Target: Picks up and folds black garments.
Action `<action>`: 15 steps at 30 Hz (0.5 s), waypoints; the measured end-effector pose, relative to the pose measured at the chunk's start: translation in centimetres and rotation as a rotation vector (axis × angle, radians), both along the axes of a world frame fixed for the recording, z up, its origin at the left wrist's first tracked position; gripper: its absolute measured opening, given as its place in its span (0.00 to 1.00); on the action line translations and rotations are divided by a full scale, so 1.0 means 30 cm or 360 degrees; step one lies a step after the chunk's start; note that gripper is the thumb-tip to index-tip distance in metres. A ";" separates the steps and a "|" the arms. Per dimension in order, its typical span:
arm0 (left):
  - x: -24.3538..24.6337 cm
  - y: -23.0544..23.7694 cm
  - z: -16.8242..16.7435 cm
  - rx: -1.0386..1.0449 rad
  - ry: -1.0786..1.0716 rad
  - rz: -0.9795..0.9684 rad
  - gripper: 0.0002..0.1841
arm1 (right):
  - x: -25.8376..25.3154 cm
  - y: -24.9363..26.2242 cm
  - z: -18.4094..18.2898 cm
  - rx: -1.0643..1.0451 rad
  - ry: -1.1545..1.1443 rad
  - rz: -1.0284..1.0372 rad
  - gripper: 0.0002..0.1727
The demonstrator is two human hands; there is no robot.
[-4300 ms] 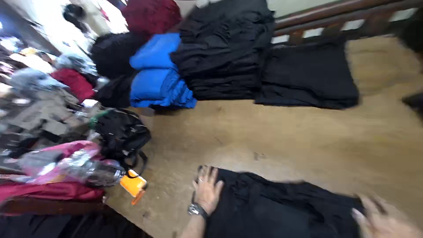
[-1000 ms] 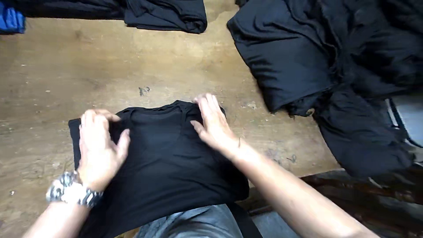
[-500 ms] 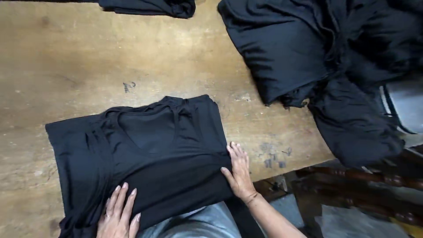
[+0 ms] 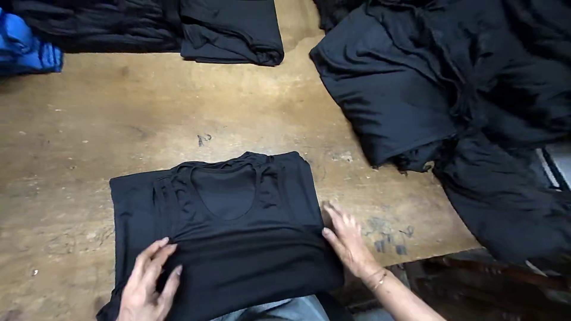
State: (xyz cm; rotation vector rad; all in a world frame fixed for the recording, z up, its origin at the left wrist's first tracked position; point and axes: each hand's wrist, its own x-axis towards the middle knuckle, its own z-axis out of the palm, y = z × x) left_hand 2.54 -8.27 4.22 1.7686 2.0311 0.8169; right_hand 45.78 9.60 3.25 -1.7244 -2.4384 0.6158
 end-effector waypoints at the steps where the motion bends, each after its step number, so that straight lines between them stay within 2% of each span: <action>1: -0.026 0.037 0.030 0.0067 0.0023 0.0032 0.23 | -0.027 0.050 0.028 0.0102 0.0085 -0.0001 0.40; 5: -0.125 0.277 0.093 0.0137 0.0275 0.0029 0.29 | -0.252 0.271 0.117 0.0293 0.0450 0.0219 0.22; 8: -0.157 0.448 0.092 -0.0029 0.0301 0.0080 0.34 | -0.441 0.396 0.103 0.0365 0.0396 0.0489 0.21; 10: -0.172 0.525 0.086 -0.0036 0.0354 0.0077 0.26 | -0.526 0.444 0.107 0.0340 0.0236 0.0570 0.18; 13: -0.190 0.572 0.087 0.0095 0.0434 -0.0010 0.09 | -0.565 0.470 0.112 0.0489 0.0234 0.0638 0.06; 15: -0.193 0.563 0.095 0.0120 0.0429 -0.0070 0.06 | -0.556 0.454 0.116 0.0513 0.0369 0.0632 0.06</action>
